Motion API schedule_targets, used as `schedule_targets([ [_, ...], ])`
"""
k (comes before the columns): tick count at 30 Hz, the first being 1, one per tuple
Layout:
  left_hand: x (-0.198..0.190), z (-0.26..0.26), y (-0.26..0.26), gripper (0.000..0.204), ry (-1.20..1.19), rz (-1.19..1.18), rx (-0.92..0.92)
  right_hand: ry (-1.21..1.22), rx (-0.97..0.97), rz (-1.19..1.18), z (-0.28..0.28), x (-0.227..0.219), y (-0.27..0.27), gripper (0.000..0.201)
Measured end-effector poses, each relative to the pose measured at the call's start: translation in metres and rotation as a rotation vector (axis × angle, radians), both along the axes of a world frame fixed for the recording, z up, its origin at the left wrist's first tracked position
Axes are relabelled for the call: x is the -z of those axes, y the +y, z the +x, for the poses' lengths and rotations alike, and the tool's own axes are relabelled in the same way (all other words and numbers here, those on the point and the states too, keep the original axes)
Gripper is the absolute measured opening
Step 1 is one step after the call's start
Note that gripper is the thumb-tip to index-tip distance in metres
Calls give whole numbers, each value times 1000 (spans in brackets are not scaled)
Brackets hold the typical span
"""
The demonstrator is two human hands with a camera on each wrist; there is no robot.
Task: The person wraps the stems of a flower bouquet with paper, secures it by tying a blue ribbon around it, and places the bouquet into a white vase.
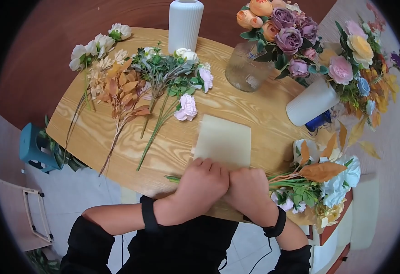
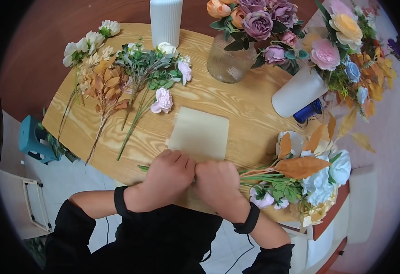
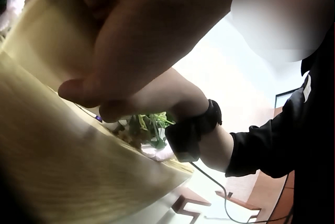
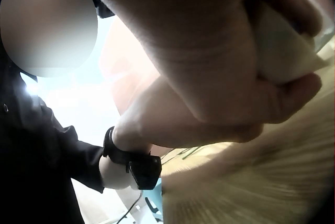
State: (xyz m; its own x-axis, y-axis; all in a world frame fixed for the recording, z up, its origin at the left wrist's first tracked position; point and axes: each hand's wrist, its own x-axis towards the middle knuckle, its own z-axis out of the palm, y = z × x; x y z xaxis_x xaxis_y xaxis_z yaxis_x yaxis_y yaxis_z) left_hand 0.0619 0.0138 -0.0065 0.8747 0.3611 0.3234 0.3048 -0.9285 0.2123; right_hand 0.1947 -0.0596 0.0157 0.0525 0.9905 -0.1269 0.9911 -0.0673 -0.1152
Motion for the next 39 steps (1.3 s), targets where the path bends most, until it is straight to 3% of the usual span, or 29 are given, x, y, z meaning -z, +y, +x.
schedule_targets([
  [2, 1, 4, -4, 11, 108, -61, -11, -11, -8, -4, 1, 0, -1, 9],
  [4, -3, 9, -1, 9, 280, -297, -18, -24, -12, -7, 4, 3, -4, 10],
  [6, -7, 10, 5, 8, 302, -312, -23, -28, -31, 292, 4, 14, -7, 10],
  [7, -8, 10, 8, 7, 328, -326, -30, -26, -32, 291, 4, 16, -7, 10],
  [9, -5, 8, 14, 7, 324, -330, -19, -113, -174, 520, 4, 20, -6, 12],
  [12, -1, 8, 10, 7, 271, -332, -14, -136, -173, 538, 6, 25, -6, 12],
  [17, -3, 10, 4, 5, 279, -270, -25, -133, -45, 259, 2, 11, -8, 8],
  [18, 4, 6, 3, 5, 169, -230, -52, -121, -30, 183, 0, 5, -7, 7],
  [22, 5, -2, 7, 9, 15, -90, -134, -146, -12, 111, -6, -19, 1, 6],
  [32, -21, -12, -4, 10, 56, -189, -60, -148, -51, -42, -12, -50, -14, 10],
  [34, -19, -7, -5, 12, -166, -159, 3, -132, -44, -49, -11, -49, -16, 9],
  [38, -19, 0, -5, 10, -27, -216, 14, -77, -52, 2, -2, -33, -10, 7],
  [39, -25, 3, -4, 8, 153, -290, -2, -88, -72, 28, -1, -27, -9, 11],
])
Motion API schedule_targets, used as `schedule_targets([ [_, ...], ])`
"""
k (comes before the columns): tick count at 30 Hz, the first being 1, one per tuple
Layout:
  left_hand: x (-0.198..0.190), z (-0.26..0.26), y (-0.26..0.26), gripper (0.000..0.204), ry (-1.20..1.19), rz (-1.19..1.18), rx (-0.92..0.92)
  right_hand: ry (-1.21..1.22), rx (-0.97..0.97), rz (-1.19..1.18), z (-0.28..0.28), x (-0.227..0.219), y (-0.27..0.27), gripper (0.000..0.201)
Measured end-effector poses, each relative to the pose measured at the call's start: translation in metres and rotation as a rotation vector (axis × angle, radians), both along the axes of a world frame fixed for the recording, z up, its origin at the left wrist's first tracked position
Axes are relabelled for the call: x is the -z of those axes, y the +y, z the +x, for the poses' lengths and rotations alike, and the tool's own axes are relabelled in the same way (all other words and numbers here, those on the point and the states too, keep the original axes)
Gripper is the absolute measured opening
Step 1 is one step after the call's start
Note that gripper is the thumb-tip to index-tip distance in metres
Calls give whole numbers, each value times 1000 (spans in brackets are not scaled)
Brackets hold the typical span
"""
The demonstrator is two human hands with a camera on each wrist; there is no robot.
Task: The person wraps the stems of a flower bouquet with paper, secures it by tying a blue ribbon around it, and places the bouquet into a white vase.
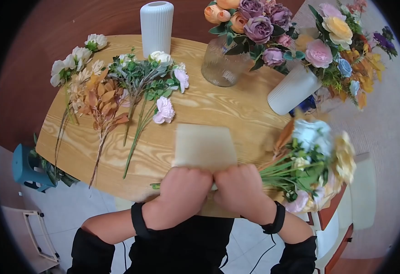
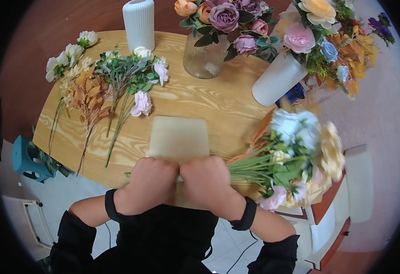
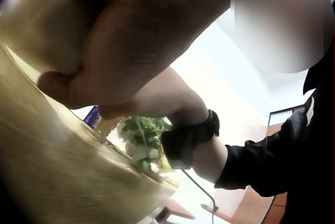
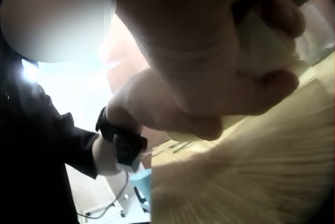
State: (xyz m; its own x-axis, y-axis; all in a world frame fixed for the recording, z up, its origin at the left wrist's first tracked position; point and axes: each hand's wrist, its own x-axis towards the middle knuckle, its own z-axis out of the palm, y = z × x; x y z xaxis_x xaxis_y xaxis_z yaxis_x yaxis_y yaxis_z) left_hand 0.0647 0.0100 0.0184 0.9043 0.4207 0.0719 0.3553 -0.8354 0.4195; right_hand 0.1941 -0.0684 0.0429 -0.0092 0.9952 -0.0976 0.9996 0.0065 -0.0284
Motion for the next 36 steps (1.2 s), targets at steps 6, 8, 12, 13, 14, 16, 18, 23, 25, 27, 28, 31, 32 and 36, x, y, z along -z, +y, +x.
schedule_targets([
  [6, 17, 3, 16, 7, 149, -80, -16, 9, -148, 410, 9, 51, 7, 3],
  [8, 19, 4, 18, 8, 151, -145, -37, 24, -126, 406, 8, 54, 8, 3],
  [12, 25, 3, 15, 10, 139, -62, -40, 67, 30, 85, 2, 43, 9, 4],
  [13, 27, 3, 14, 12, 133, -14, -54, 68, 31, 86, 1, 38, 10, 4],
  [14, 28, 1, 12, 12, 135, -13, -51, 74, 41, 14, 0, 33, 12, 5],
  [16, 32, -4, 9, 5, 18, 78, -100, 83, 55, -61, 1, 27, 13, 6],
  [18, 33, -6, 10, 4, 18, 75, -111, 94, 8, -6, 1, 25, 13, 5],
  [23, 23, -8, 23, 19, 115, 38, -94, 128, 16, 144, -1, 39, 14, 5],
  [25, 25, -7, 28, 13, 145, -30, -57, 127, -3, 245, 1, 43, 14, 6],
  [27, 18, -6, 29, 11, 170, -68, -52, 87, -106, 394, 3, 44, 14, 10],
  [28, 16, -5, 29, 10, 200, -104, -43, 85, -106, 395, 4, 44, 12, 10],
  [31, 18, -4, 20, 13, 179, -17, -64, 126, 1, 172, 5, 42, 11, 8],
  [32, 20, -5, 17, 13, 177, -15, -68, 116, 27, 75, 5, 36, 12, 9],
  [36, 31, -11, 14, 15, -28, 131, -100, 145, 13, 27, 9, 23, 11, 12],
])
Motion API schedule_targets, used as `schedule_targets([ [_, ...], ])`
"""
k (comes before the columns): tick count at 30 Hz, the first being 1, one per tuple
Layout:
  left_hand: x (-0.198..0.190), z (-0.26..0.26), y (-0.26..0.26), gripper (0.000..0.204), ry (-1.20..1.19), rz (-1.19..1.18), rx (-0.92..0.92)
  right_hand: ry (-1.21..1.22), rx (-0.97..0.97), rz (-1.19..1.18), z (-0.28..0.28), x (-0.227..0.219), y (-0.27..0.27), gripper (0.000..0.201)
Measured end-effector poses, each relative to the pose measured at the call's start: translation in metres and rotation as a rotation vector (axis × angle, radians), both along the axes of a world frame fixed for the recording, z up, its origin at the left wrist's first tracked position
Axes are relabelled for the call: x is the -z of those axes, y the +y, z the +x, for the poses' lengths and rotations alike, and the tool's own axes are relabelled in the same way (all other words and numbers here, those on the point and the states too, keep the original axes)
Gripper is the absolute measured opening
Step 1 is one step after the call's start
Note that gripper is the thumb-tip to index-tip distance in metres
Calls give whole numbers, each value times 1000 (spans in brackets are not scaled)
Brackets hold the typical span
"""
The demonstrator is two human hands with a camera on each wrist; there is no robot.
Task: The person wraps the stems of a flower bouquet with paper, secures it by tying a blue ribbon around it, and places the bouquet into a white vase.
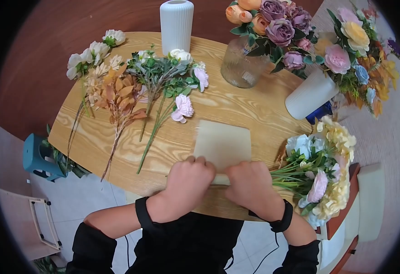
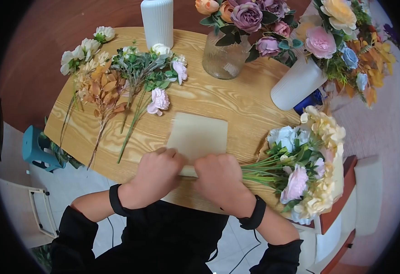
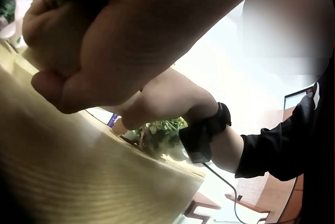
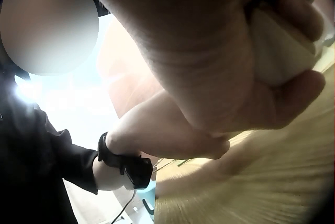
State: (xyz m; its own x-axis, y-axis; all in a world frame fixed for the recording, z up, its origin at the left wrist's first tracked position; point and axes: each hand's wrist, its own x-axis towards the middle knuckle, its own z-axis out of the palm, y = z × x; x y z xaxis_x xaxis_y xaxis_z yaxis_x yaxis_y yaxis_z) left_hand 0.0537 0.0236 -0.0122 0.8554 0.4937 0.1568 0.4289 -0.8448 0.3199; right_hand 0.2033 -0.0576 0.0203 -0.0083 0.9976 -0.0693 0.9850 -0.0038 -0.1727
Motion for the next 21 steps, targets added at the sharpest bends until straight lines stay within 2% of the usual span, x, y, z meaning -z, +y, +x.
schedule_targets([
  [1, 1, -1, 1, 15, -89, 105, 1, 0, -4, 1, -1, -3, 1, 12],
  [5, -12, 11, -8, 16, -212, 241, 85, 6, 16, -65, -4, -9, 5, 11],
  [7, -15, 13, -13, 13, 29, -11, -2, 32, 30, -59, -5, -7, 5, 11],
  [8, -18, 13, -12, 13, 28, -11, -2, 39, 32, -51, -5, -6, 4, 10],
  [10, -27, 16, -7, 9, 170, -137, 39, 44, 41, -40, -5, -4, 0, 10],
  [12, -25, 17, -4, 7, 166, -111, 30, 58, 54, 155, -8, 6, -2, 9],
  [13, -22, 17, -4, 5, 162, -86, 15, 60, 59, 154, -7, 10, -2, 9],
  [15, -16, 17, 0, 6, 166, -90, 21, -64, -59, 343, -6, 17, -2, 9],
  [19, -6, 17, -4, 8, 78, -70, 19, -111, -79, 337, -5, 21, -3, 8],
  [21, -8, 16, -6, 7, 67, -59, 23, 6, 95, -61, -7, 10, 0, 15],
])
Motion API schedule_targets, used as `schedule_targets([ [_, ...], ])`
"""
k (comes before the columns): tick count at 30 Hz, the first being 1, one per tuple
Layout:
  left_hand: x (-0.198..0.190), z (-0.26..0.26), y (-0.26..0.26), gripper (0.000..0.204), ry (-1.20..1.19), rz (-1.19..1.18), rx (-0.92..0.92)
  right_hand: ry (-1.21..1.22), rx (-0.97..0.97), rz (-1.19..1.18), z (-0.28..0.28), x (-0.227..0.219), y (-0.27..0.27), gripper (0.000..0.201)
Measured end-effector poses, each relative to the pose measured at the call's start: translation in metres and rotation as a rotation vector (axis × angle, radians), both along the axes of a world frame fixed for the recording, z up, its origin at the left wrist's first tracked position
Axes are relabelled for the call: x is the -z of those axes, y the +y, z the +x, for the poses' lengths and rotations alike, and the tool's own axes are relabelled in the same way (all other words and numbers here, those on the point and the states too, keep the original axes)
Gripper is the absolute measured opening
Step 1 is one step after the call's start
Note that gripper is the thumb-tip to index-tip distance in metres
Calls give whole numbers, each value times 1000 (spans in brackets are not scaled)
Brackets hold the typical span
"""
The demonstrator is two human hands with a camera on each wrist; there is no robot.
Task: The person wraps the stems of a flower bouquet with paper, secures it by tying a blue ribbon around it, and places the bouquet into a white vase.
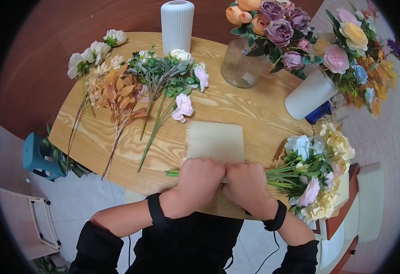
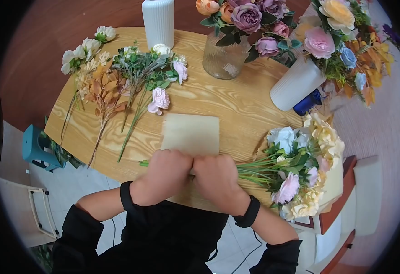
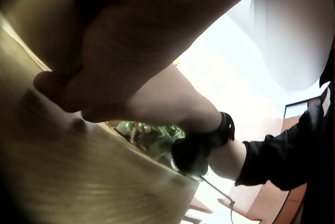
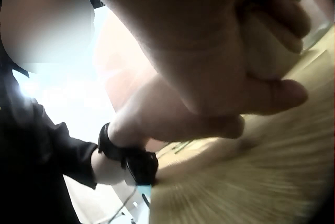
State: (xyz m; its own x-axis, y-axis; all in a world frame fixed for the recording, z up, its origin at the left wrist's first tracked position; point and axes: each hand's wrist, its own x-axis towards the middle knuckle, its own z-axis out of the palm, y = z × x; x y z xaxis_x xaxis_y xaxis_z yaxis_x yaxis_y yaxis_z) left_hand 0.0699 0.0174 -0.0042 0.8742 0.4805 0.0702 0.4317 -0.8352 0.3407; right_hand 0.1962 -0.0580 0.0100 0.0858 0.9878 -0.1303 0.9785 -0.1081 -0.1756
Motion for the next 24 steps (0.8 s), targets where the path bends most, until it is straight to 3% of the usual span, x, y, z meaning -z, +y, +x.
schedule_targets([
  [8, 15, -10, -3, 14, -149, 131, -19, 76, -109, -21, 7, -12, 6, 14],
  [16, 2, -14, 18, 7, 95, -64, -2, 76, -82, -44, 3, -7, 7, 12],
  [19, -8, -10, 25, 8, 174, -101, 1, 25, -8, 54, -4, -3, 5, 8],
  [21, -12, -8, 29, 8, 198, -157, 2, -45, -98, 379, -4, 8, 3, 9],
  [24, -13, -6, 26, 8, 242, -263, 14, -103, -188, 420, 0, 20, -1, 11],
])
